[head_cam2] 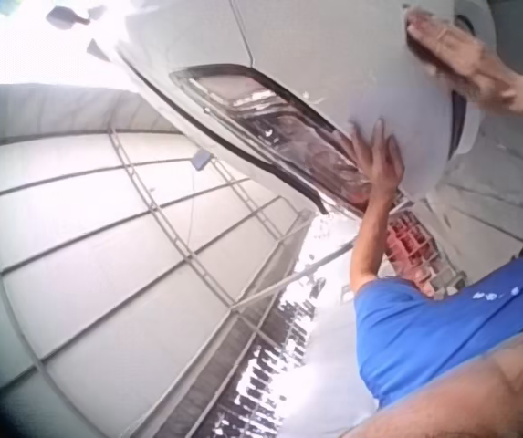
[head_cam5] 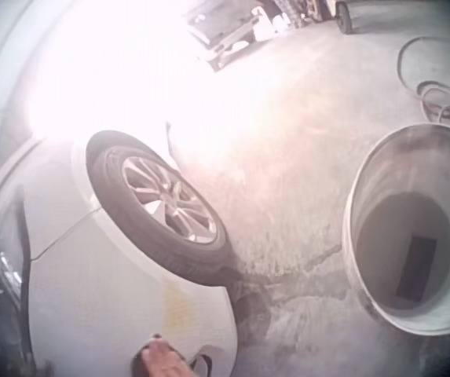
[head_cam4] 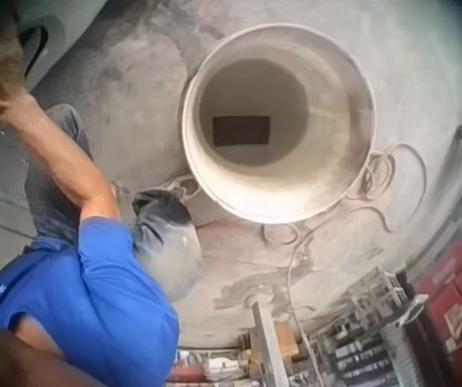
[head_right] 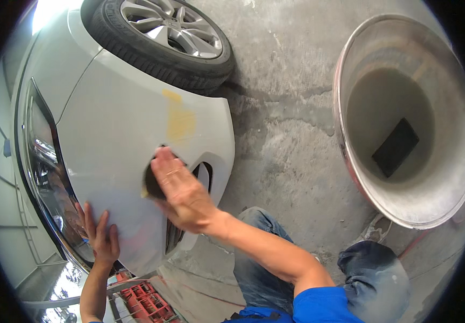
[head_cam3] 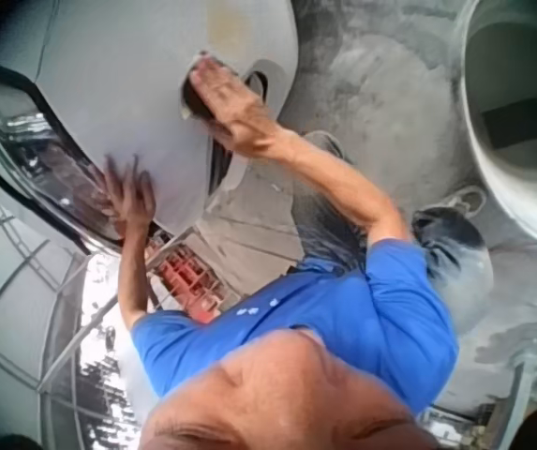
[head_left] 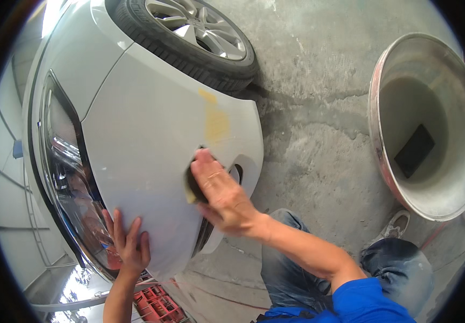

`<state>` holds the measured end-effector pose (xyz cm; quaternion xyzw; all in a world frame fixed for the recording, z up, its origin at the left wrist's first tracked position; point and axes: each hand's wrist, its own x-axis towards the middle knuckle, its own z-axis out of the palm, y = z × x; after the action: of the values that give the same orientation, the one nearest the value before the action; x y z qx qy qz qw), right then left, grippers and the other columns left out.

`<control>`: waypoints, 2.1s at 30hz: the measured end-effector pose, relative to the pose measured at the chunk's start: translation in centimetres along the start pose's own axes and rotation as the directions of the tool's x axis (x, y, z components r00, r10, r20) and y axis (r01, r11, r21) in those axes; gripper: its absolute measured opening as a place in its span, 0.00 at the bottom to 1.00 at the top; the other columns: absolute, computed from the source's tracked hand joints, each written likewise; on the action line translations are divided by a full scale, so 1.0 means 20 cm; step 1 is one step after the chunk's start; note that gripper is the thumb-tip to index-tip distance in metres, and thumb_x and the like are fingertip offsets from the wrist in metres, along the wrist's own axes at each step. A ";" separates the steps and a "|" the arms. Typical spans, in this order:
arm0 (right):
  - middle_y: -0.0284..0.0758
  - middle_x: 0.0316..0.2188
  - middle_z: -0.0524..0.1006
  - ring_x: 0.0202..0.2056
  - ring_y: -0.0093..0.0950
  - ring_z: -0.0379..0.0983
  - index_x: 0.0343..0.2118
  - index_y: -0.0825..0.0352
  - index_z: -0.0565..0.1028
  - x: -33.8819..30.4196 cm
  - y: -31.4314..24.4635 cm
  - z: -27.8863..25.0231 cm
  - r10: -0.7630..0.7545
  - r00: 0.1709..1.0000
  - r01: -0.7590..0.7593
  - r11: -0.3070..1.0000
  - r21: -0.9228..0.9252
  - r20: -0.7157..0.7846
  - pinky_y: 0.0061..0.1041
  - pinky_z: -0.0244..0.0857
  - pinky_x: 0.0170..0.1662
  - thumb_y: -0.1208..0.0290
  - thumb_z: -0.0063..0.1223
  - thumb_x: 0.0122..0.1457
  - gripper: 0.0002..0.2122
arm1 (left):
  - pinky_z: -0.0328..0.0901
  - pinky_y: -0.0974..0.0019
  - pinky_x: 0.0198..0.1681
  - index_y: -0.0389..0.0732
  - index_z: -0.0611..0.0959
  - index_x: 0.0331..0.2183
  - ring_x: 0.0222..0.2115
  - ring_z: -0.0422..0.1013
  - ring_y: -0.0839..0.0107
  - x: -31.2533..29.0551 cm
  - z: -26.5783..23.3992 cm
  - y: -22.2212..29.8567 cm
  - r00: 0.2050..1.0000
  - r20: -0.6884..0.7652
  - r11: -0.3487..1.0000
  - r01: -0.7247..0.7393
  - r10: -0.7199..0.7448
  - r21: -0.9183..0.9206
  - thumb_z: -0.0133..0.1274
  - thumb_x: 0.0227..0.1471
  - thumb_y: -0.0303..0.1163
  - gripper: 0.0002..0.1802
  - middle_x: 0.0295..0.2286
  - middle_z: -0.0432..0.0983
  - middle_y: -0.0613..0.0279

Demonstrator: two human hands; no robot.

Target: The person wets a sanding block in a bucket and then sands the front bumper of a white car. They repeatedly dip the sanding block into water and continue sanding different areas of the bumper.

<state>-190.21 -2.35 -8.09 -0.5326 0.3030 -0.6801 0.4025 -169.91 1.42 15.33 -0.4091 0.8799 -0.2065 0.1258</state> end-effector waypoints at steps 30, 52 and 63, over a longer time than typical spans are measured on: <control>0.60 0.70 0.41 0.71 0.53 0.36 0.68 0.79 0.42 0.05 0.08 0.05 0.034 0.999 -0.037 0.988 -0.151 -0.022 0.48 0.36 0.71 0.38 0.46 0.62 0.49 | 0.42 0.37 0.67 0.39 0.80 0.51 0.67 0.42 0.31 -0.02 0.00 0.01 1.000 -0.017 1.000 -0.007 0.007 -0.026 0.53 0.55 0.25 0.20 0.65 0.52 0.39; 0.57 0.70 0.42 0.71 0.53 0.38 0.68 0.79 0.43 0.16 0.04 0.03 -0.027 0.999 0.023 0.994 -0.109 -0.033 0.45 0.40 0.71 0.65 0.58 0.58 0.44 | 0.41 0.36 0.67 0.39 0.79 0.50 0.67 0.41 0.31 -0.01 0.00 0.01 1.000 -0.014 1.000 0.002 -0.002 -0.005 0.53 0.54 0.24 0.20 0.66 0.52 0.40; 0.51 0.70 0.49 0.71 0.47 0.44 0.69 0.71 0.52 0.35 0.40 -0.03 0.043 0.988 -0.071 0.980 -0.188 -0.146 0.39 0.43 0.72 0.57 0.44 0.68 0.32 | 0.42 0.36 0.67 0.40 0.79 0.51 0.67 0.42 0.30 0.02 0.01 0.02 1.000 0.009 1.000 -0.002 0.002 0.007 0.55 0.53 0.25 0.22 0.66 0.52 0.40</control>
<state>-189.82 -12.45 -11.64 -0.5105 0.4104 -0.6717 0.3460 -170.24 1.32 15.03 -0.4086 0.8791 -0.2074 0.1314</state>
